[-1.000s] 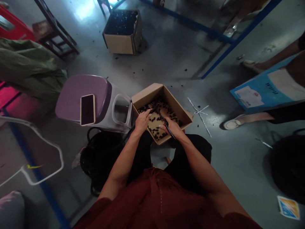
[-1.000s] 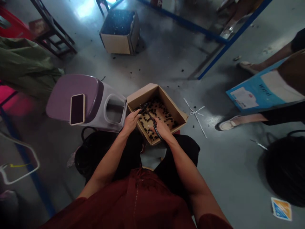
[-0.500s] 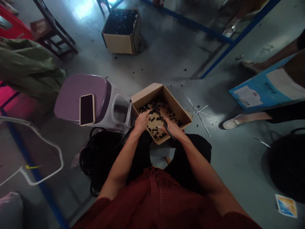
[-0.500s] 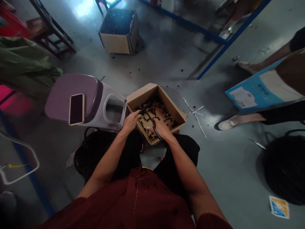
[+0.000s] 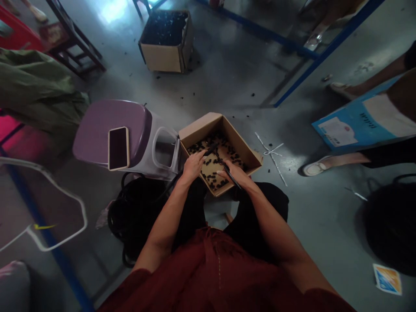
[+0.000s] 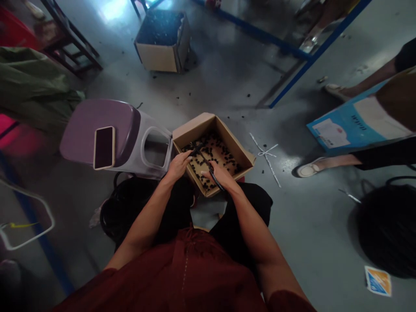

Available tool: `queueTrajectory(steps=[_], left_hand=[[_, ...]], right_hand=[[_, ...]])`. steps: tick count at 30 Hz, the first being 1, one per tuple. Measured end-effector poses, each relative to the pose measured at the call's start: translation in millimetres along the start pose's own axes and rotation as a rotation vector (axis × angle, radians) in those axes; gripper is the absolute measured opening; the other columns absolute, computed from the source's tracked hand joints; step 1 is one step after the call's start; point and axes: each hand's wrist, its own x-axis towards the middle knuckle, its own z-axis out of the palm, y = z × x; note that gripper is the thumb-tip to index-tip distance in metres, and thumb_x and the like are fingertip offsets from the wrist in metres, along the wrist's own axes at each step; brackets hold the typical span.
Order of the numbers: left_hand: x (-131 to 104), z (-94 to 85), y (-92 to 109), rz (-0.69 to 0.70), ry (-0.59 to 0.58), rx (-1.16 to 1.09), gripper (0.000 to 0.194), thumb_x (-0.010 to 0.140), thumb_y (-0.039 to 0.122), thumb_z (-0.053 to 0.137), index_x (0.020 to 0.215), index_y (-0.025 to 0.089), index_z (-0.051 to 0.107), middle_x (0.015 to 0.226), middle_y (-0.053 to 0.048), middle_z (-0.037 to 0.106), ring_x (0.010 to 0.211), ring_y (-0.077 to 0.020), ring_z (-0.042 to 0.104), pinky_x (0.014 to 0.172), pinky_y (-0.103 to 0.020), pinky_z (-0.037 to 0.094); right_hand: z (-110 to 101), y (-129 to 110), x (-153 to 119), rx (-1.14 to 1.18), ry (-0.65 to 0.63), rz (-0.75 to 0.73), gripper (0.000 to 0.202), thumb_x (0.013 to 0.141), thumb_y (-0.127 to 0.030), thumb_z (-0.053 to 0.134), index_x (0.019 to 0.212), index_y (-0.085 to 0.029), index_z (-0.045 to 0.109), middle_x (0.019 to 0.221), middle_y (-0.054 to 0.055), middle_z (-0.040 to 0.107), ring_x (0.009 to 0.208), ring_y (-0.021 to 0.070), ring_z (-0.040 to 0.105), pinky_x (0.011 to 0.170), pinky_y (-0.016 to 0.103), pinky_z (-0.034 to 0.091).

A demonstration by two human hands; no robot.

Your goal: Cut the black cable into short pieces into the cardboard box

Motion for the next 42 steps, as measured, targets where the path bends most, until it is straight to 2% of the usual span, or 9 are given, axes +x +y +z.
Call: queueTrajectory(steps=[7, 11, 17, 20, 27, 33, 42], left_hand=[[0.7, 2.6, -3.7, 0.001, -0.030, 0.019, 0.037, 0.091, 0.029, 0.041, 0.124, 0.020, 0.055, 0.110, -0.008, 0.064, 0.103, -0.0189, 0.057, 0.091, -0.030, 0.043], [0.7, 1.6, 0.8, -0.025, -0.035, 0.004, 0.035, 0.090, 0.029, 0.042, 0.121, 0.022, 0.057, 0.113, -0.007, 0.064, 0.107, -0.0187, 0.056, 0.093, -0.031, 0.042], [-2.4, -4.6, 14.1, -0.135, -0.001, -0.016, 0.046, 0.083, 0.038, 0.055, 0.126, 0.022, 0.051, 0.120, -0.009, 0.060, 0.109, -0.0223, 0.056, 0.092, -0.033, 0.042], [-2.6, -6.2, 15.8, -0.172, -0.016, -0.001, 0.040, 0.083, 0.038, 0.055, 0.120, 0.023, 0.055, 0.118, -0.007, 0.062, 0.108, -0.0213, 0.056, 0.090, -0.031, 0.042], [-0.6, -6.0, 15.5, -0.191, -0.033, 0.046, 0.031, 0.084, 0.035, 0.053, 0.111, 0.021, 0.060, 0.112, -0.006, 0.064, 0.104, -0.0202, 0.057, 0.086, -0.030, 0.043], [1.0, -2.7, 10.0, -0.203, -0.033, 0.037, 0.029, 0.086, 0.028, 0.051, 0.113, 0.022, 0.059, 0.114, -0.006, 0.063, 0.108, -0.0184, 0.055, 0.091, -0.030, 0.041], [2.4, -0.8, 5.5, -0.188, -0.062, 0.065, 0.031, 0.086, 0.027, 0.050, 0.116, 0.023, 0.059, 0.116, -0.005, 0.062, 0.109, -0.0187, 0.054, 0.093, -0.029, 0.040]], right_hand=[[-0.3, 2.3, 1.3, -0.049, -0.002, 0.036, 0.045, 0.082, -0.047, 0.053, 0.118, -0.020, 0.052, 0.099, 0.011, 0.066, 0.091, 0.0266, 0.061, 0.074, 0.030, 0.043], [2.2, 4.9, 2.7, -0.087, -0.012, 0.027, 0.038, 0.084, -0.041, 0.049, 0.116, -0.019, 0.050, 0.101, 0.011, 0.065, 0.093, 0.0266, 0.061, 0.075, 0.030, 0.043], [7.6, 5.8, 3.3, -0.114, -0.005, 0.019, 0.031, 0.083, -0.029, 0.047, 0.113, -0.019, 0.050, 0.099, 0.009, 0.066, 0.088, 0.0234, 0.062, 0.075, 0.029, 0.043], [10.0, 5.4, 2.7, -0.109, 0.000, 0.005, 0.032, 0.082, -0.025, 0.047, 0.113, -0.019, 0.050, 0.097, 0.008, 0.066, 0.087, 0.0218, 0.062, 0.075, 0.027, 0.043], [14.8, 2.5, 2.5, -0.068, 0.016, -0.004, 0.030, 0.081, -0.022, 0.044, 0.110, -0.019, 0.050, 0.094, 0.006, 0.066, 0.086, 0.0202, 0.061, 0.074, 0.026, 0.044], [16.4, -1.7, 1.4, -0.052, 0.027, 0.001, 0.029, 0.079, -0.021, 0.042, 0.107, -0.019, 0.051, 0.089, 0.007, 0.065, 0.082, 0.0205, 0.060, 0.072, 0.027, 0.043], [14.1, -6.4, 0.5, -0.073, 0.021, 0.023, 0.025, 0.080, -0.021, 0.041, 0.102, -0.019, 0.053, 0.086, 0.006, 0.065, 0.080, 0.0200, 0.059, 0.070, 0.026, 0.042]])
